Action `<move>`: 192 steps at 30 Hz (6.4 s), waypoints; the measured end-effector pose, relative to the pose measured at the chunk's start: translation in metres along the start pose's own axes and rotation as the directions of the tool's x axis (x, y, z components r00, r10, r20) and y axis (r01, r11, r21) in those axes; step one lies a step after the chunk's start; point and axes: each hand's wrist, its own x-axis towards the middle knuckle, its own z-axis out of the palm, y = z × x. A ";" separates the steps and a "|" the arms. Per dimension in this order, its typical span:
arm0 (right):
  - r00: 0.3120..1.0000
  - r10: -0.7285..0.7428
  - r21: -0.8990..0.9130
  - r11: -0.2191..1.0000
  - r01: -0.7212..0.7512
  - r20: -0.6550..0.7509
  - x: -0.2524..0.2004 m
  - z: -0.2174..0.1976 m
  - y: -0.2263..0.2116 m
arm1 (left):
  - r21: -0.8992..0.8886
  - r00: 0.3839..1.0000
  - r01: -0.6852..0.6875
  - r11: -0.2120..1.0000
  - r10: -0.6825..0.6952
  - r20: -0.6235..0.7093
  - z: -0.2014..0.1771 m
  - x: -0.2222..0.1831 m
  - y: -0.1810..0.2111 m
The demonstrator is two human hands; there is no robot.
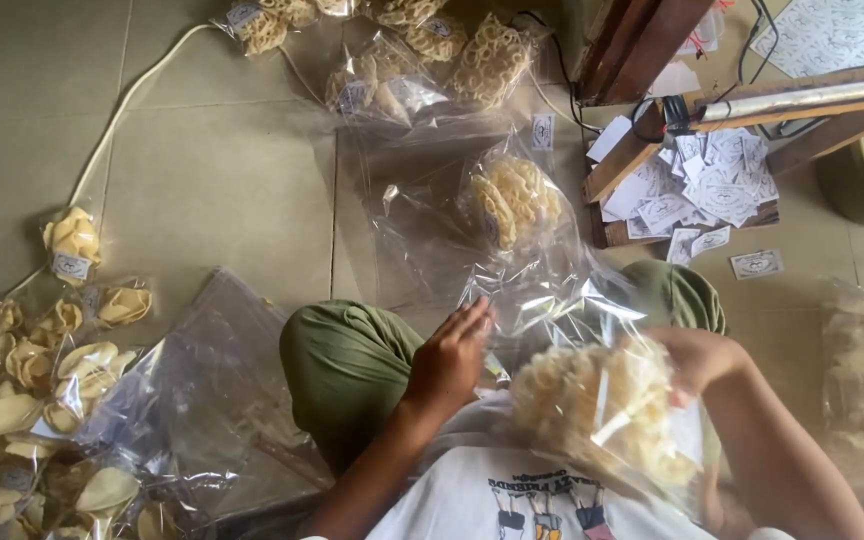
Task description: Packing small individual snack bags into a larger plastic bag for bulk distribution.
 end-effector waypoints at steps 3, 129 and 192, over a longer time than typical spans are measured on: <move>0.960 -0.199 -0.264 0.954 0.144 -0.195 0.034 0.000 -0.001 | 0.010 0.997 -0.057 0.998 0.057 -0.054 0.011 -0.003 -0.018; 0.272 0.067 0.045 0.995 -0.089 -0.960 0.314 -0.140 0.113 | 0.375 0.912 -0.323 0.869 0.179 0.369 0.083 0.196 -0.173; 0.013 -0.470 -0.370 0.676 -0.637 -0.882 0.299 -0.440 -0.158 | -0.736 0.712 0.463 0.494 -0.702 -0.023 0.059 0.129 -0.247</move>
